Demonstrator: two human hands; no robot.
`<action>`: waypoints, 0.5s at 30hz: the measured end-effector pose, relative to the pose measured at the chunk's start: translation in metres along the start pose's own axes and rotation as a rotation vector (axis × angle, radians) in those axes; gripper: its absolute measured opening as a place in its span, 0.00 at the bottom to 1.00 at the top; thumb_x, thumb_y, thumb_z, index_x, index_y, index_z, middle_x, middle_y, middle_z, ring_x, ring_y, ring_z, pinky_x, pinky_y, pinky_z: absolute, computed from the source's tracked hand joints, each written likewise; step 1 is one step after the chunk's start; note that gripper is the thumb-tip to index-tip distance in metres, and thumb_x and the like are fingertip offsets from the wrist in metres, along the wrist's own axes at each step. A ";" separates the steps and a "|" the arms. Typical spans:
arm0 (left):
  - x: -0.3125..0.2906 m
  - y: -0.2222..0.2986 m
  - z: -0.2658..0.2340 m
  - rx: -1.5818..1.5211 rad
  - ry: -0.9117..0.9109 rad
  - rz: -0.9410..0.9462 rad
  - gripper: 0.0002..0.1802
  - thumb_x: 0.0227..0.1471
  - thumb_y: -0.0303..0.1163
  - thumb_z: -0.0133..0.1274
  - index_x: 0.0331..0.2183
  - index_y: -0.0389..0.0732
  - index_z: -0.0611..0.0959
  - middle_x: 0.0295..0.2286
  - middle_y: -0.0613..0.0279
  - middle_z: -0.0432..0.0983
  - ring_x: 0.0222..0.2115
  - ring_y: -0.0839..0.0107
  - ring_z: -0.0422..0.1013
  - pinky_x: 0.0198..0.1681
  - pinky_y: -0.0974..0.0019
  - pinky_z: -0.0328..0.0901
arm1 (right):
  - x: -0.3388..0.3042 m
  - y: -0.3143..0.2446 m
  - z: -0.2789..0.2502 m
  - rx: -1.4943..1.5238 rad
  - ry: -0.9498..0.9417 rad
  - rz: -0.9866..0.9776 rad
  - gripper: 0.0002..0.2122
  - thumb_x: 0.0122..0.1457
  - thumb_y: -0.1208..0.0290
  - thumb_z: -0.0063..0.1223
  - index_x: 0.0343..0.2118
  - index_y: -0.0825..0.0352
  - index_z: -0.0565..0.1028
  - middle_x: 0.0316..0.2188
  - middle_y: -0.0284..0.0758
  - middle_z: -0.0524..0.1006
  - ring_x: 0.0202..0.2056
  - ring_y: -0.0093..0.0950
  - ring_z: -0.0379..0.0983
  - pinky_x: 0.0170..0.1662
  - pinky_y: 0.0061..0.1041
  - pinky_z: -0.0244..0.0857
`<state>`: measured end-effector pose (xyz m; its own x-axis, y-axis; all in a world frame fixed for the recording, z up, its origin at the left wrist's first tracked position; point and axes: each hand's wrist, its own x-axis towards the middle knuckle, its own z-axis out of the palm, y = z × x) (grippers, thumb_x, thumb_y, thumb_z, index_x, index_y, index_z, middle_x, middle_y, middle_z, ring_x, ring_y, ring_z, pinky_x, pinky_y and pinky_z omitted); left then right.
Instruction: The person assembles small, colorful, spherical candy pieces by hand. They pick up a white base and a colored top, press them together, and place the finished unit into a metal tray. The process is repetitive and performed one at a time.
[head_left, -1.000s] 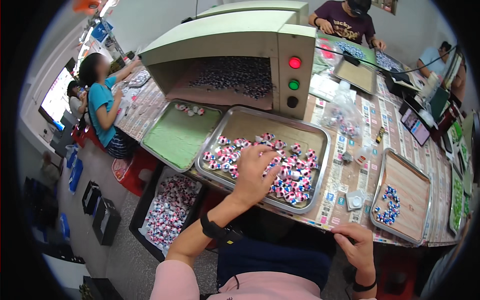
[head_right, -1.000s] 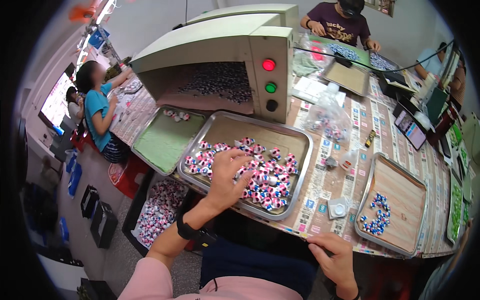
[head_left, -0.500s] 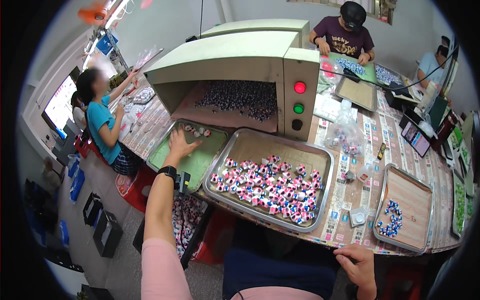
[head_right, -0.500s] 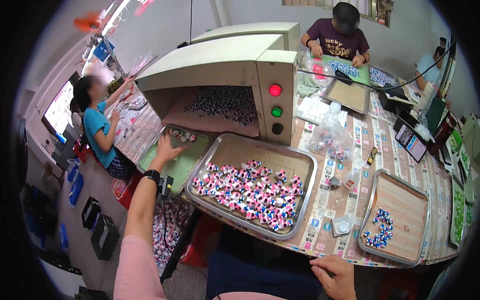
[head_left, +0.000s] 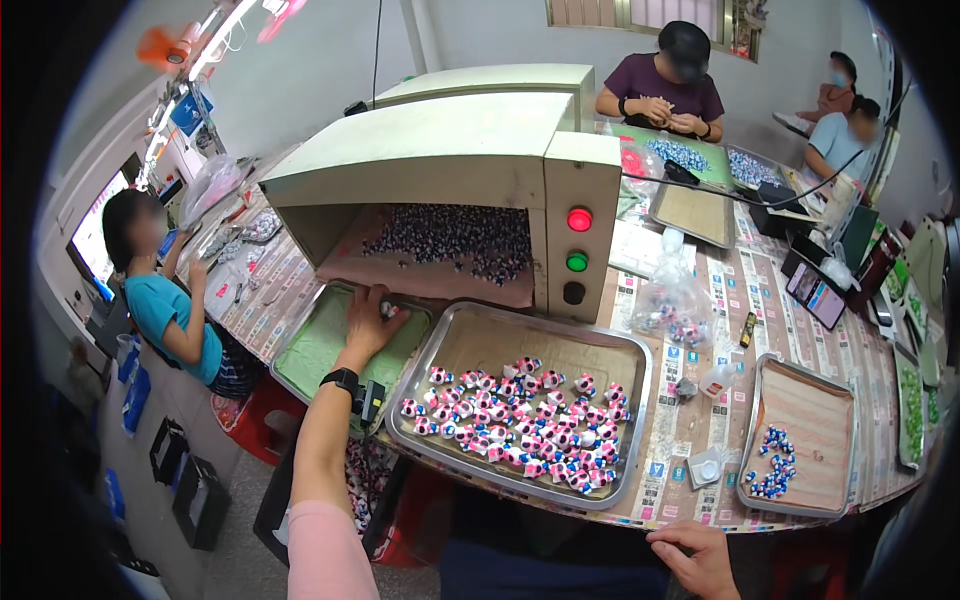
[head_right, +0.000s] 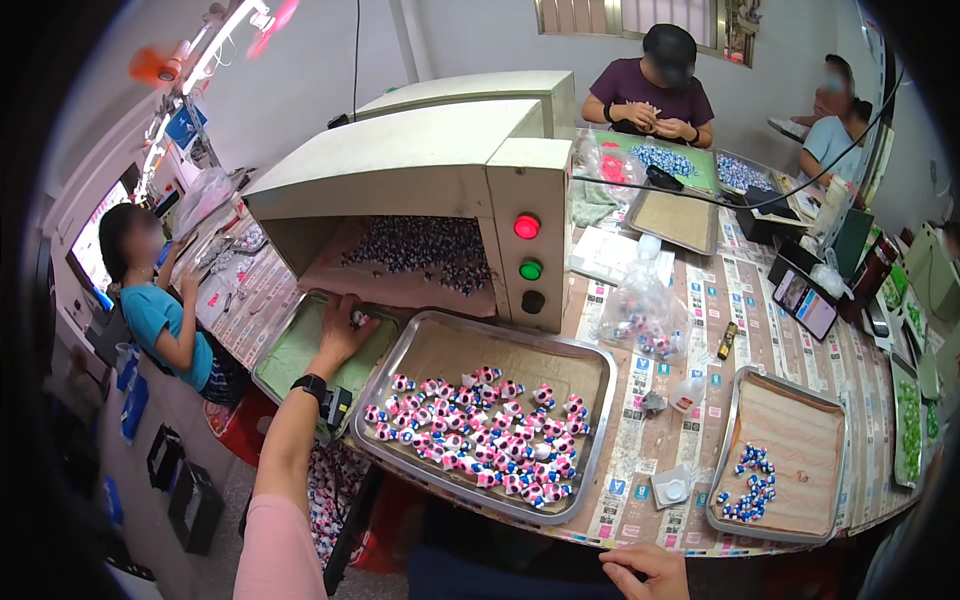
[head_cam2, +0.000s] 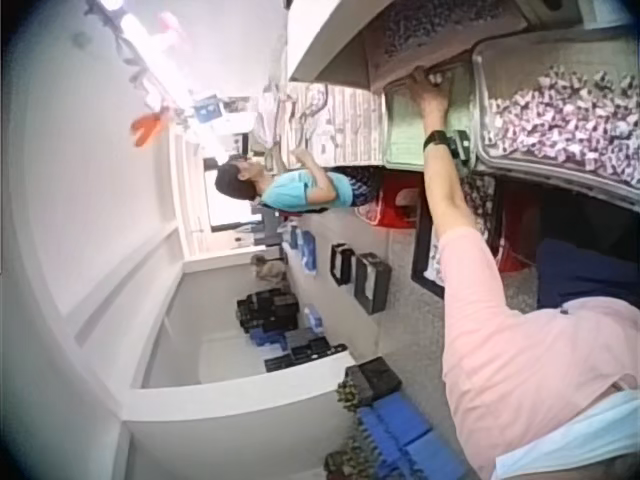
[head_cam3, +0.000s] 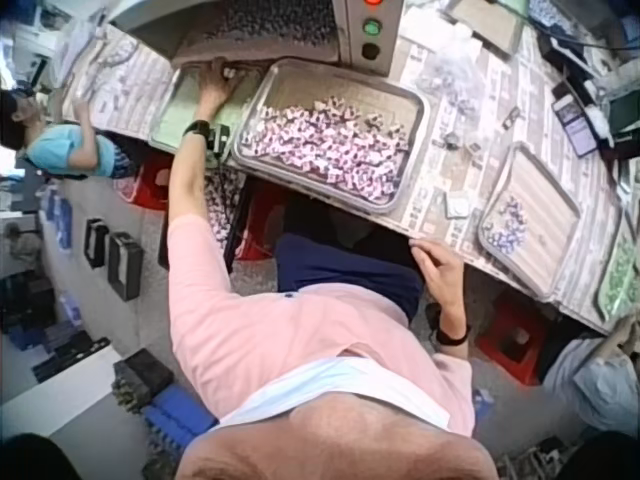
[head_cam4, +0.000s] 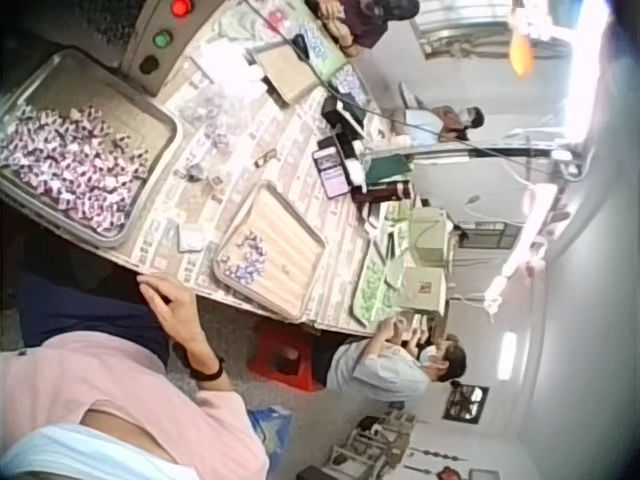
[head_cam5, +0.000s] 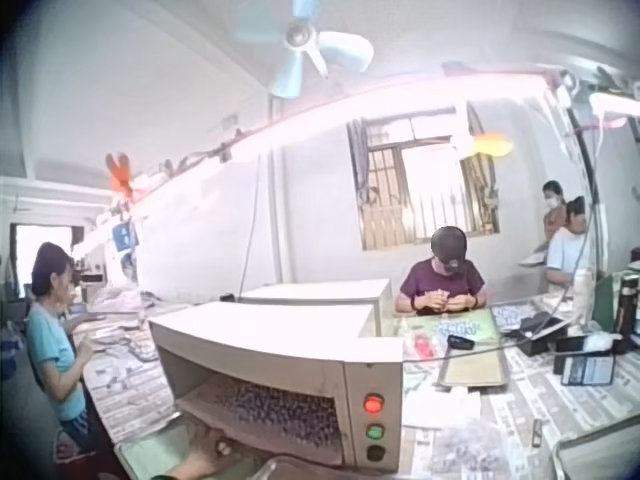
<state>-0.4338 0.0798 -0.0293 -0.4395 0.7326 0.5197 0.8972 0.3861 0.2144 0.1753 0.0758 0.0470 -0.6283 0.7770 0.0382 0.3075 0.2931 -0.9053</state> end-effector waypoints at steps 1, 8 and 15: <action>-0.002 -0.002 -0.004 -0.004 -0.005 0.024 0.29 0.39 0.40 0.65 0.43 0.43 0.73 0.44 0.46 0.67 0.45 0.45 0.66 0.46 0.50 0.65 | 0.001 0.001 0.000 -0.002 -0.007 -0.003 0.06 0.54 0.79 0.57 0.35 0.71 0.79 0.33 0.39 0.79 0.35 0.29 0.76 0.39 0.22 0.68; -0.006 0.024 -0.029 0.013 -0.135 0.164 0.18 0.43 0.36 0.60 0.37 0.41 0.79 0.39 0.49 0.71 0.37 0.48 0.71 0.40 0.52 0.67 | -0.002 0.005 -0.004 0.005 0.000 0.018 0.06 0.55 0.79 0.56 0.35 0.70 0.79 0.33 0.39 0.79 0.35 0.30 0.76 0.40 0.23 0.68; -0.031 0.003 -0.038 -0.051 -0.257 0.146 0.14 0.44 0.35 0.57 0.36 0.42 0.81 0.37 0.49 0.69 0.36 0.49 0.71 0.40 0.54 0.67 | -0.011 0.026 0.000 -0.015 0.055 -0.013 0.06 0.49 0.78 0.61 0.32 0.68 0.81 0.28 0.39 0.80 0.30 0.30 0.78 0.36 0.24 0.69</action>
<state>-0.4160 0.0375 -0.0134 -0.2969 0.8986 0.3232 0.9497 0.2426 0.1978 0.1904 0.0744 0.0230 -0.5921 0.8025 0.0736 0.3102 0.3112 -0.8983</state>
